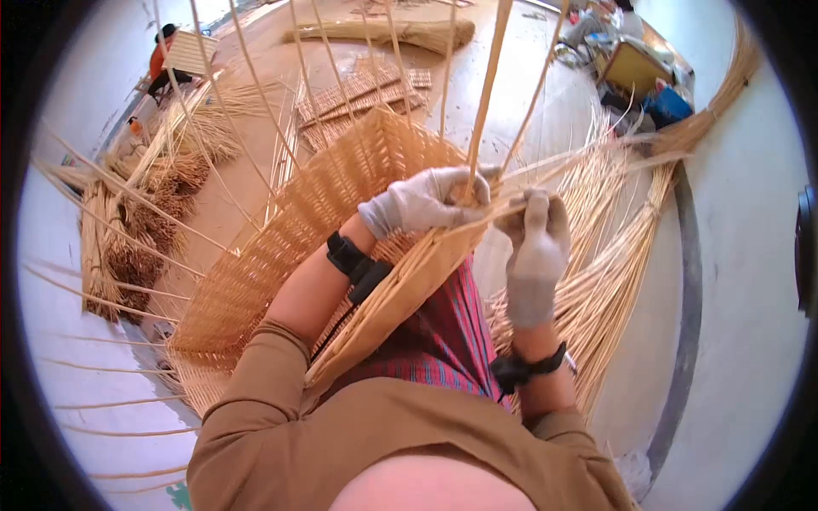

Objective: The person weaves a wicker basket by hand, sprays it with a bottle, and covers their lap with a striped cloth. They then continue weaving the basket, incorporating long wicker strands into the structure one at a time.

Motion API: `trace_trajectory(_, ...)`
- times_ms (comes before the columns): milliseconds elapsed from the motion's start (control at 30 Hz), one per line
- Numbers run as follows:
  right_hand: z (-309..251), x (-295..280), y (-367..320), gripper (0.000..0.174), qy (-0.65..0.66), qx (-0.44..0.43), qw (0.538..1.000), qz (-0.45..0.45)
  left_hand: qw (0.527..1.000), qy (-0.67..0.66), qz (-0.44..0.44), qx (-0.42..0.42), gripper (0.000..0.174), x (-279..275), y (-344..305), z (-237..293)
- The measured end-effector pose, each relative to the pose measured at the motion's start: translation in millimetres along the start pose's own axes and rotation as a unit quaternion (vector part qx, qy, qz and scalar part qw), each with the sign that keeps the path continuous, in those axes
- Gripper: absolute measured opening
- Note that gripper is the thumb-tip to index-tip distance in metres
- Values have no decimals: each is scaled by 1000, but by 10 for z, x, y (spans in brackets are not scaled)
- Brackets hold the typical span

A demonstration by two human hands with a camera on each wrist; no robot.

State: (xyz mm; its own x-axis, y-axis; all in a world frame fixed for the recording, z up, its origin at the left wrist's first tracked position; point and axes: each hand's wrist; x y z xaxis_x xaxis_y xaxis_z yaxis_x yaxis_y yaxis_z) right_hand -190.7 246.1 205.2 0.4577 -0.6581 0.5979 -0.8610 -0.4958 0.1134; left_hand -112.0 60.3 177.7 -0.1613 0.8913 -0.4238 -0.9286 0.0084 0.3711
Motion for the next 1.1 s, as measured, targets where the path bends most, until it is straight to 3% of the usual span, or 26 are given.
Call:
trace_trajectory(67,-177,414,-274,40,-73,-84,988,-109,999,-1,-18,-32,33,30,-89,17)
trace_trajectory(100,-257,581,-417,56,-145,-171,953,-201,995,-88,27,-23,33,126,-134,10)
trace_trajectory(133,-243,635,-360,56,-145,-174,953,-202,982,-174,70,-8,34,159,-164,-21)
trace_trajectory(167,-236,708,-190,65,-340,-350,863,-130,1000,-17,7,-3,35,24,-175,-211)
trace_trajectory(200,-243,766,-7,76,-505,-501,701,-51,1000,-16,13,3,35,-5,-204,-212)
trace_trajectory(233,-226,757,169,81,-476,-553,684,16,998,-55,-9,-32,38,-37,-213,-198)
trace_trajectory(267,-183,689,298,81,-473,-560,680,9,993,-94,-30,-67,43,-55,-206,-184)
trace_trajectory(333,-95,519,425,70,-384,-277,876,-98,988,-138,-11,-66,48,-35,-187,59)
trace_trajectory(367,-303,612,357,52,-414,-154,885,-149,997,-74,-11,-13,48,-21,-160,55)
trace_trajectory(400,-410,648,410,52,-413,-155,885,-148,999,-9,-11,40,48,-29,-121,74)
trace_trajectory(467,-616,662,627,34,-171,-175,889,-387,999,-10,-31,20,43,-81,-120,157)
trace_trajectory(533,-1017,761,656,29,-117,-236,867,-423,998,43,-29,36,40,-68,-84,213)
trace_trajectory(600,-911,557,1007,34,124,-126,909,-376,999,30,-30,21,37,0,-99,206)
trace_trajectory(633,-569,142,1341,40,-294,-341,851,-272,998,-39,8,-57,37,45,-137,279)
trace_trajectory(667,-360,-103,1395,54,-465,-254,830,-175,985,-105,47,-132,38,70,-146,327)
trace_trajectory(700,-57,-389,1466,64,-743,-245,609,-134,995,-67,69,-36,43,111,-96,248)
trace_trajectory(733,298,-658,1453,73,-685,-343,641,-48,995,-64,72,-31,43,85,-71,159)
trace_trajectory(767,251,-633,1231,72,-673,-426,604,13,997,47,55,-3,45,64,-77,58)
trace_trajectory(800,274,-639,1080,72,-674,-423,606,5,987,155,38,17,48,66,-116,-10)
trace_trajectory(833,326,-634,951,66,-437,-256,862,6,992,124,25,-3,52,51,-123,-25)
trace_trajectory(867,386,-627,889,60,-135,-50,990,12,992,125,25,-11,52,42,-152,6)
trace_trajectory(900,478,-643,916,60,-132,-44,990,16,995,97,6,-31,53,48,-188,46)
trace_trajectory(933,585,-669,985,54,3,96,992,-87,996,66,-15,-50,54,88,-213,56)
trace_trajectory(967,677,-691,1037,49,140,229,946,-184,998,-26,2,-51,53,191,-175,-179)
trace_trajectory(1033,532,-312,891,34,93,199,970,-102,995,-63,-26,-74,54,143,-189,-118)
trace_trajectory(1100,617,-286,927,31,82,179,977,-78,995,39,-35,-84,65,63,-176,-33)
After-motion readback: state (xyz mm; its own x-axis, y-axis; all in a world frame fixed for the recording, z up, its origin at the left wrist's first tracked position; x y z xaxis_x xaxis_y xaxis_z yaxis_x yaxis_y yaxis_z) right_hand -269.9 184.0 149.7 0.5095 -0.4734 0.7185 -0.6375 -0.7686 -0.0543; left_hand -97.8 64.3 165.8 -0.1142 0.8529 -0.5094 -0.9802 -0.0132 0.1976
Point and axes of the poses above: each hand's wrist, its own y-axis towards the middle knuckle, its own x-axis out of the palm, z = x × y, and after that the axes turned 10 degrees about y, right-handed
